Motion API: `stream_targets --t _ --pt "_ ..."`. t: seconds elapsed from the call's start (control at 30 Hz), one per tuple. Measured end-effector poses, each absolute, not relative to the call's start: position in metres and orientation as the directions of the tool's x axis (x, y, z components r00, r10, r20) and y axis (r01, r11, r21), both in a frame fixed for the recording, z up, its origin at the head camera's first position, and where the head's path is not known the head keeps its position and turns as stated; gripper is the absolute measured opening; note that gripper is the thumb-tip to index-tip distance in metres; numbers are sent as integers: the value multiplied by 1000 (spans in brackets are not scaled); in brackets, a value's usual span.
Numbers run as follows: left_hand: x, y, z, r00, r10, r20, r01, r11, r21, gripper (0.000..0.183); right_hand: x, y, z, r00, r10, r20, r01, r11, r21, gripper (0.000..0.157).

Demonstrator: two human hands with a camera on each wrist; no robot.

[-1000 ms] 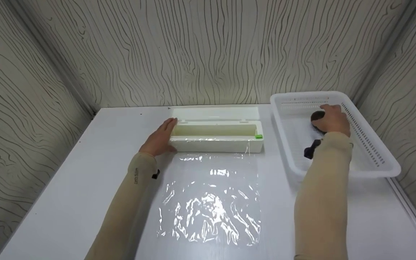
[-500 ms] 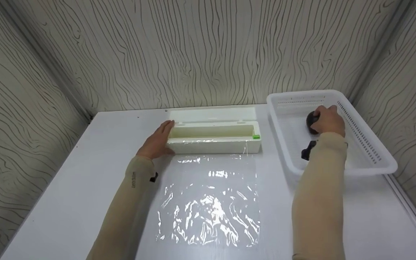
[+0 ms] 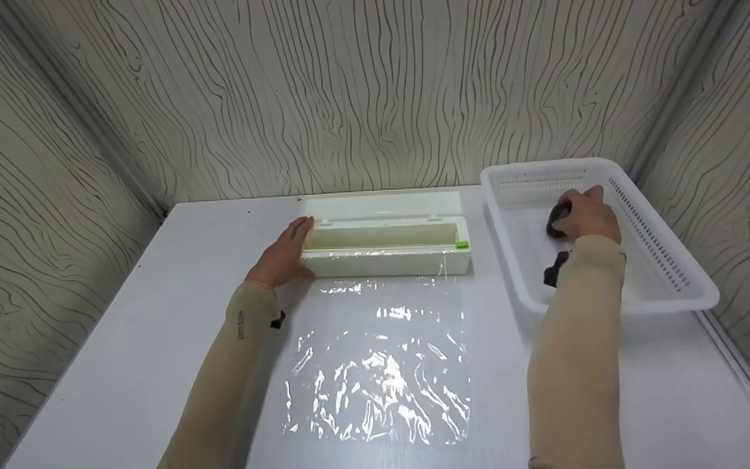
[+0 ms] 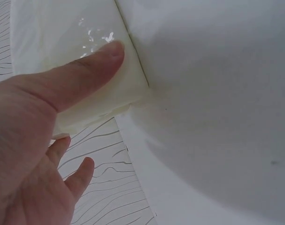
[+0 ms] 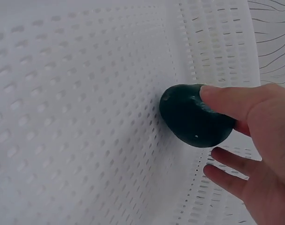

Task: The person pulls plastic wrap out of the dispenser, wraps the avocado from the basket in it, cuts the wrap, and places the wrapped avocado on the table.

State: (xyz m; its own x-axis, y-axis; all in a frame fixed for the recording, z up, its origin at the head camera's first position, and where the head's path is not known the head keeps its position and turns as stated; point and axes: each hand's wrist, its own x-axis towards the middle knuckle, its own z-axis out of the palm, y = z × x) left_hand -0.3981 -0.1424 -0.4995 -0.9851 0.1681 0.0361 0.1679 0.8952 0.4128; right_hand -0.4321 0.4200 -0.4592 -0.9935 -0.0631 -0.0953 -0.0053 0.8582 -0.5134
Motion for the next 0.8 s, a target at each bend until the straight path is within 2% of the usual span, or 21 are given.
stream_targets --t 0.3,0.43,0.8 --pt "-398 -141 -499 -989 142 27 142 912 385 122 -434 424 -464 -972 -100 -214 6 894 -448 68" --pt "-399 -141 -499 -993 120 23 119 908 403 123 -433 425 -464 -966 -113 -230 -1 898 -440 72" --pt "-395 -141 -497 -988 151 42 154 892 425 119 -427 422 -461 -968 -90 -232 20 902 -431 75"
